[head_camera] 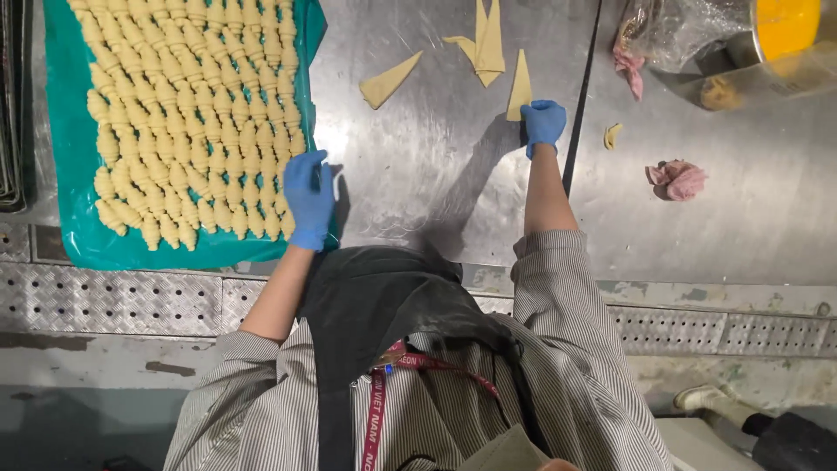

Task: Rolling individual triangular dough portions into croissant shapes and arranging them on a lined baking tray.

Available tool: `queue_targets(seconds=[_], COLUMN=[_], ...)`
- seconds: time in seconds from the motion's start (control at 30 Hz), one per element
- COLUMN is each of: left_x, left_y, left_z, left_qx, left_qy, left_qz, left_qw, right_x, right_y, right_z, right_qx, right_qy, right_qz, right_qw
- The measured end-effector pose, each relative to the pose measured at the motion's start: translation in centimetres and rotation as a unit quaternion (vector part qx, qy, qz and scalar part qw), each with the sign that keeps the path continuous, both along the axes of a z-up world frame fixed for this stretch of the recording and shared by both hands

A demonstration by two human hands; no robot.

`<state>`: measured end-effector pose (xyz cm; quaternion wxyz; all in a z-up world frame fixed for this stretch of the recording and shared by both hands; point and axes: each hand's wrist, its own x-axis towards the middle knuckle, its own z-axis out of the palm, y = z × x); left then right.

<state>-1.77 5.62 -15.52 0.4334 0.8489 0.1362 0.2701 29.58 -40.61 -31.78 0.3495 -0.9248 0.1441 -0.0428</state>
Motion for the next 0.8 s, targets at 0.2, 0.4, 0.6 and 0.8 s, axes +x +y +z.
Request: queue_targets(seconds=[0.2,0.4,0.6,0.8], left_x=[7.6,8.3,5.4,4.6], left_y=[-6.5,-12.8,-11.7,-10.4], left_z=[-6.6,-8.1,-5.9,-1.3], left_qx=[-0.444,-0.725,-0.634,-0.54], left_qy=[0.185,0.348,0.283,0.38], left_qz=[-0.199,-0.187,-0.283,-0.334], left_qw=[0.854,0.564,0.662,0.673], right_x=[-5.9,-20.4,-22.8,-23.0], right_y=[8.1,16.0,15.5,18.3], right_z=[8.7,12.0,12.6,18.7], right_qx=[0.451,0.446,0.491,0.453], right_qy=[0.15,0.199,0.292,0.31], right_qz=[0.02,0.089,0.069,0.175], right_qw=[0.88,0.868,0.818,0.818])
